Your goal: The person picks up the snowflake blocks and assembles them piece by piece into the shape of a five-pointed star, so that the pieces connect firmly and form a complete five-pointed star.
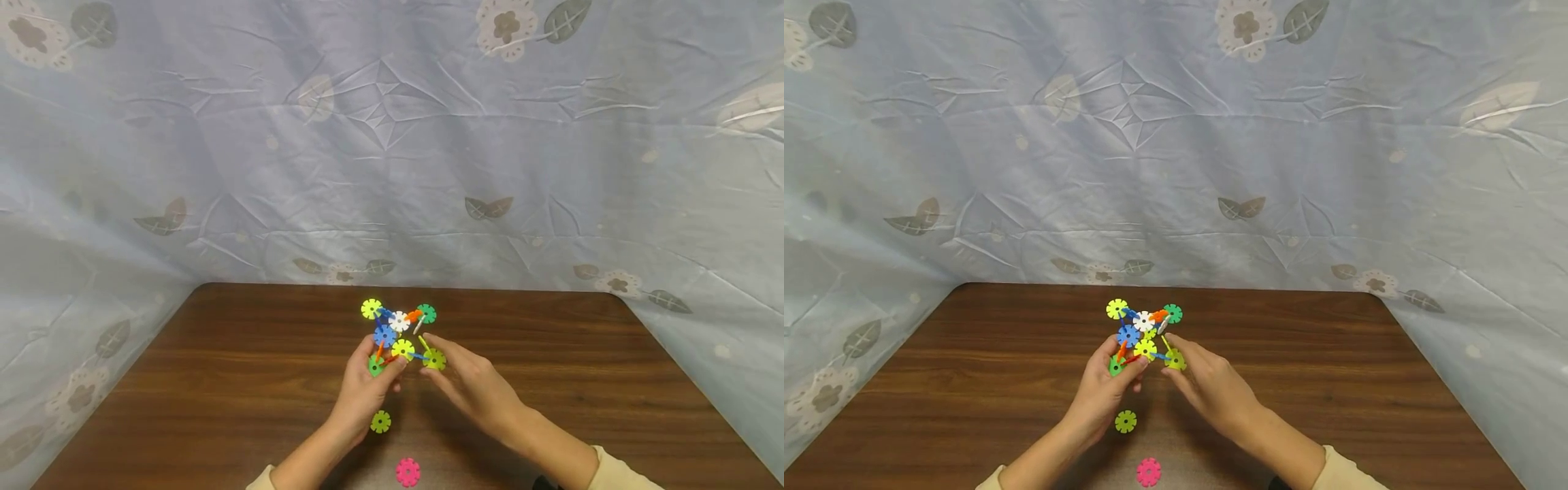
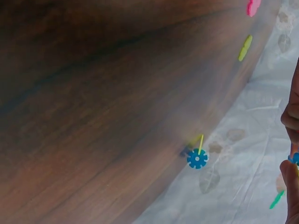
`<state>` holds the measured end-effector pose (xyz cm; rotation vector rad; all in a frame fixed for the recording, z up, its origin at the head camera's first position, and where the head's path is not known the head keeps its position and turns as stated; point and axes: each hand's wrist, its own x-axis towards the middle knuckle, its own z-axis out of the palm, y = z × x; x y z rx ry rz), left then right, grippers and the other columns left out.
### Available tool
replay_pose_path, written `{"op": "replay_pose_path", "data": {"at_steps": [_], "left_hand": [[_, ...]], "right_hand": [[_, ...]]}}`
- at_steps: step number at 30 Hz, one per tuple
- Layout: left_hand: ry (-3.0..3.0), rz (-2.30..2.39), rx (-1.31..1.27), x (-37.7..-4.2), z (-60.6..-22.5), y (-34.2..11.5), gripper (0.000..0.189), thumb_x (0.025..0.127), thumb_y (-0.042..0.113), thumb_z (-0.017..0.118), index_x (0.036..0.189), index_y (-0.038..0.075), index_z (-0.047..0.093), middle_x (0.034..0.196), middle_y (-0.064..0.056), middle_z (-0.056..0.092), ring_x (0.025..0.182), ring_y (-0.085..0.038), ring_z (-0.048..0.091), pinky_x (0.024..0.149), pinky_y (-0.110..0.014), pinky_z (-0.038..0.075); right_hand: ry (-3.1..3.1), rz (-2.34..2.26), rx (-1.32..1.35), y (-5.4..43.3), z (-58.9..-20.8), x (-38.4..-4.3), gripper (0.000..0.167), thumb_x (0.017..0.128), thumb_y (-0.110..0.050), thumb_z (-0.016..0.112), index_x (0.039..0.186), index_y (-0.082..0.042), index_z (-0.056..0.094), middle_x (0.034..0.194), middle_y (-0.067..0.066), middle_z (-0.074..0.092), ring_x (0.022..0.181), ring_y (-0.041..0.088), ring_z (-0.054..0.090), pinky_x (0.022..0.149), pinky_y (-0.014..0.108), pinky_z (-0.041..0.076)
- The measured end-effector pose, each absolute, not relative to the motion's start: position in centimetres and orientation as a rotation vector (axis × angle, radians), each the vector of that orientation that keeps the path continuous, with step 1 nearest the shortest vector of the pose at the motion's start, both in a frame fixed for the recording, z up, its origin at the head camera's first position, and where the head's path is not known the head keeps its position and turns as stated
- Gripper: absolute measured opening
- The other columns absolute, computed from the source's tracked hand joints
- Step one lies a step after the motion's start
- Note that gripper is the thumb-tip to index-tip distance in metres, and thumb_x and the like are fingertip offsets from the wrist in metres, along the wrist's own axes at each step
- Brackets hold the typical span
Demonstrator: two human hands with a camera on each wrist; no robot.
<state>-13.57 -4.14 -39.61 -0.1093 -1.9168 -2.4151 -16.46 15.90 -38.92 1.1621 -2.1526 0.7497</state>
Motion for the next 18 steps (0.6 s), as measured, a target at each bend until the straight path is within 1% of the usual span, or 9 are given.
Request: {"op": "replay_pose_path", "data": {"at_steps": [2, 3, 6, 7, 10, 12, 15, 18], "left_hand": [[-1.914, -2.413, -0.101, -13.8, -39.3, -4.3, 0.033, 0.095, -0.001, 0.068, 0.124, -0.006, 0.053, 0.091, 0.000, 0.057, 0.075, -0.009, 0.058, 0.064, -0.019, 0.054], [-1.913, -2.412, -0.093, -13.9, -39.2, -4.4, 0.032, 0.095, -0.002, 0.068, 0.123, -0.005, 0.054, 0.090, 0.000, 0.057, 0.075, -0.009, 0.058, 0.065, -0.019, 0.054], [-1.908, -2.413, -0.081, -14.5, -38.9, -5.0, 0.029, 0.094, -0.002, 0.069, 0.120, -0.005, 0.055, 0.089, 0.001, 0.057, 0.076, -0.011, 0.059, 0.066, -0.021, 0.055], [-1.912, -2.413, -0.081, -14.7, -38.9, -5.3, 0.030, 0.094, -0.002, 0.069, 0.120, -0.005, 0.055, 0.089, 0.001, 0.057, 0.076, -0.011, 0.059, 0.066, -0.021, 0.054], [-1.926, -2.421, -0.088, -15.1, -38.8, -5.9, 0.034, 0.093, -0.003, 0.070, 0.123, -0.005, 0.056, 0.089, 0.002, 0.059, 0.078, -0.011, 0.059, 0.066, -0.022, 0.054], [-1.950, -2.417, -0.109, -15.4, -38.8, -6.2, 0.038, 0.093, -0.002, 0.070, 0.127, -0.007, 0.055, 0.090, 0.002, 0.060, 0.078, -0.011, 0.059, 0.066, -0.022, 0.054], [-1.997, -2.423, -0.128, -15.7, -38.8, -6.8, 0.040, 0.093, 0.000, 0.070, 0.130, -0.006, 0.055, 0.089, 0.003, 0.062, 0.078, -0.012, 0.060, 0.066, -0.022, 0.054], [-2.035, -2.431, -0.161, -16.1, -38.8, -7.2, 0.041, 0.093, 0.001, 0.071, 0.130, -0.004, 0.055, 0.089, 0.004, 0.064, 0.079, -0.013, 0.060, 0.066, -0.023, 0.054]], "right_hand": [[-2.161, 0.793, 1.172, 15.8, -38.7, -16.5, 0.060, 0.083, -0.003, 0.086, 0.136, 0.003, 0.060, 0.126, 0.013, 0.075, 0.104, 0.020, 0.076, 0.092, 0.024, 0.061], [-2.170, 0.820, 1.180, 15.8, -38.6, -16.5, 0.060, 0.083, -0.002, 0.086, 0.137, 0.002, 0.060, 0.127, 0.012, 0.074, 0.110, 0.023, 0.075, 0.096, 0.026, 0.061], [-2.202, 0.891, 1.210, 15.7, -38.3, -16.9, 0.068, 0.083, -0.002, 0.086, 0.144, -0.001, 0.055, 0.136, 0.011, 0.070, 0.121, 0.027, 0.072, 0.102, 0.031, 0.059], [-2.219, 0.912, 1.222, 15.7, -38.2, -17.0, 0.071, 0.084, -0.003, 0.086, 0.146, -0.002, 0.053, 0.139, 0.012, 0.068, 0.123, 0.027, 0.071, 0.103, 0.033, 0.059], [-2.271, 0.995, 1.261, 15.9, -38.0, -17.6, 0.078, 0.086, -0.005, 0.084, 0.154, -0.008, 0.045, 0.141, 0.011, 0.066, 0.120, 0.024, 0.071, 0.099, 0.038, 0.061], [-2.302, 1.059, 1.289, 16.1, -37.8, -18.1, 0.077, 0.089, -0.007, 0.083, 0.155, -0.011, 0.044, 0.143, 0.010, 0.065, 0.118, 0.021, 0.071, 0.097, 0.040, 0.062], [-2.354, 1.154, 1.319, 16.2, -37.5, -18.5, 0.073, 0.091, -0.011, 0.082, 0.155, -0.015, 0.047, 0.148, 0.008, 0.062, 0.126, 0.020, 0.067, 0.100, 0.037, 0.061], [-2.365, 1.176, 1.349, 16.1, -37.3, -18.9, 0.068, 0.091, -0.011, 0.082, 0.151, -0.014, 0.052, 0.150, 0.006, 0.061, 0.134, 0.022, 0.064, 0.105, 0.034, 0.059]]}}
